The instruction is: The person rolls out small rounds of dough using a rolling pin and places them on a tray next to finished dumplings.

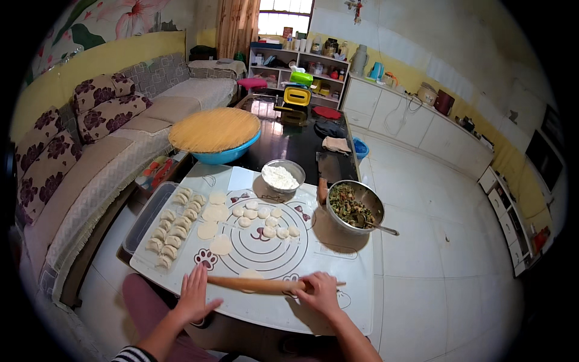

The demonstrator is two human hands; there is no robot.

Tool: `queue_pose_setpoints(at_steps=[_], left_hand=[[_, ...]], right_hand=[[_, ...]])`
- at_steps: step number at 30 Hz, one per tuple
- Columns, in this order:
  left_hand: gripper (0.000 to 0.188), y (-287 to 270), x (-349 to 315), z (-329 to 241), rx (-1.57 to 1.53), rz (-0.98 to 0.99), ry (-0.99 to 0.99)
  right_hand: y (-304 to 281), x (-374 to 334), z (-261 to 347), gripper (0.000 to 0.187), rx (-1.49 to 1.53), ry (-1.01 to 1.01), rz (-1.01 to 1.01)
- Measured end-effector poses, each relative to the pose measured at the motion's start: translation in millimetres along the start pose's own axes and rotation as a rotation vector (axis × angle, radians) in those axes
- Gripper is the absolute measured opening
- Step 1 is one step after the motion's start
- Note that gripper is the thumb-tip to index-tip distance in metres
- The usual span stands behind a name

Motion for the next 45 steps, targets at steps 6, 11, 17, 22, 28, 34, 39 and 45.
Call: queue_pose_setpoints(at_steps=[6,11,17,22,28,34,39,45], left_hand=[[0.095,-11,49,-3,-0.039,-0.091,-0.033],[0.101,-2,-16,-10,0.043,0.005,0.034],[0.091,-5,67,10,-0.077,-0.102,-0.106],[0.099,-7,-7,-3,-0.041,-0.039,0.104],[0.093,-4,46,15,-0.104,-0.101,-0.068],[0.098,-5,2,3,-0.042,-0.029,0.012],[0.097,-3,28,10,-0.051,-0.078,-0.073],[0.087,-4,52,-9,0.061,-0.073,0.063]], right_hand=[[10,31,-26,0.028,0.083,0.052,0.018],[-9,-15,-20,0.030,0.102,0.043,0.051],[10,41,-21,0.031,0.095,0.034,0.097],[-18,-8,-35,0.030,0.231,0.133,0.159],[9,41,-17,0.029,0.048,-0.021,0.089],[-9,8,-26,0.031,0.091,0.057,0.151],[7,27,0,0.034,0.013,-0.012,0.128],[8,27,-17,0.030,0.018,0.062,0.119]])
Point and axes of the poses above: each hand's wrist, its own x-axis towards the middle knuckle, its own y-axis out of the palm, z = x × y, the point moved 3 cm from there along x, towards the middle knuckle, and after that the axes turned 3 degrees about x, right-handed, at the moved point
